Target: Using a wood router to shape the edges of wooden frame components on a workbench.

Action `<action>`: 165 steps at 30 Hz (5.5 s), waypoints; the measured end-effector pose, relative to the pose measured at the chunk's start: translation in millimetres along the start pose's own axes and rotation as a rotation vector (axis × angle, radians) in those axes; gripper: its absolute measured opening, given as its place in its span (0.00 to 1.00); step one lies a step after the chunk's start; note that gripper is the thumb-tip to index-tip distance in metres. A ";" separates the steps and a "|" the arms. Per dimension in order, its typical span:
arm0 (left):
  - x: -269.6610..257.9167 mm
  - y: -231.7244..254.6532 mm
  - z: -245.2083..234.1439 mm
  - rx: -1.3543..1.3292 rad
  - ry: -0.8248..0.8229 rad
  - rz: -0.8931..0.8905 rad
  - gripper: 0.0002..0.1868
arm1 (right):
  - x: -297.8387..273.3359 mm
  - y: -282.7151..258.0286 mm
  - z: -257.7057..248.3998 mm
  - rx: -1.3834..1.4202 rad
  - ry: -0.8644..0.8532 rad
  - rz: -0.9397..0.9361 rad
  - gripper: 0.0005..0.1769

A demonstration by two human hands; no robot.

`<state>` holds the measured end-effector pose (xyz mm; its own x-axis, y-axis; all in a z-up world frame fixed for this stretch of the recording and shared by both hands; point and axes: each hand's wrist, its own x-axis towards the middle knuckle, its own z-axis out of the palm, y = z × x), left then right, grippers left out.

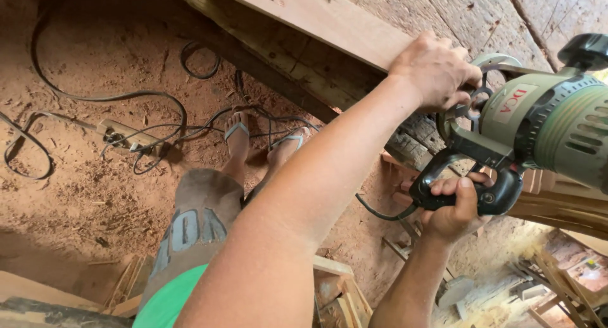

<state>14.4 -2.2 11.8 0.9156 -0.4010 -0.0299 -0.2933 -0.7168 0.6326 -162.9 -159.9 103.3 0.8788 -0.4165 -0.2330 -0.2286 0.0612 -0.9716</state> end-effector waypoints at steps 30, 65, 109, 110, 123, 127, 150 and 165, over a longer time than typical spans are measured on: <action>5.6 3.6 4.9 -0.006 0.141 -0.116 0.11 | 21.6 -6.9 12.5 -0.026 -0.030 -0.057 0.11; -12.1 16.2 -32.5 0.276 -0.104 -0.317 0.27 | -27.6 14.1 -131.4 -0.316 0.160 0.251 0.12; 230.2 -99.3 -68.9 0.026 -0.119 -0.183 0.33 | 219.5 -18.6 77.4 -0.199 -0.033 -0.136 0.11; 230.6 -99.0 -69.1 0.015 -0.127 -0.196 0.33 | 221.0 -19.1 78.9 -0.210 -0.040 -0.123 0.11; 241.4 -103.4 -70.1 -0.021 -0.190 -0.152 0.33 | 215.8 -16.9 91.3 -0.107 -0.045 -0.110 0.09; 249.9 -104.5 -30.2 -0.009 -0.104 -0.173 0.36 | 236.3 17.1 50.7 -0.162 0.061 -0.208 0.12; 244.6 -96.2 -76.2 -0.156 -0.192 -0.334 0.34 | 271.2 -2.0 69.1 -0.170 0.014 -0.219 0.11; 247.9 -101.9 -79.7 -0.078 -0.106 -0.491 0.34 | 201.4 -71.3 64.0 -0.458 0.070 -0.120 0.14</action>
<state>293.2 16.9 1.6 0.9060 -0.0862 -0.4144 0.1899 -0.7923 0.5798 57.2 -190.0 123.0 0.8835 -0.4572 -0.1018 -0.3021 -0.3903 -0.8697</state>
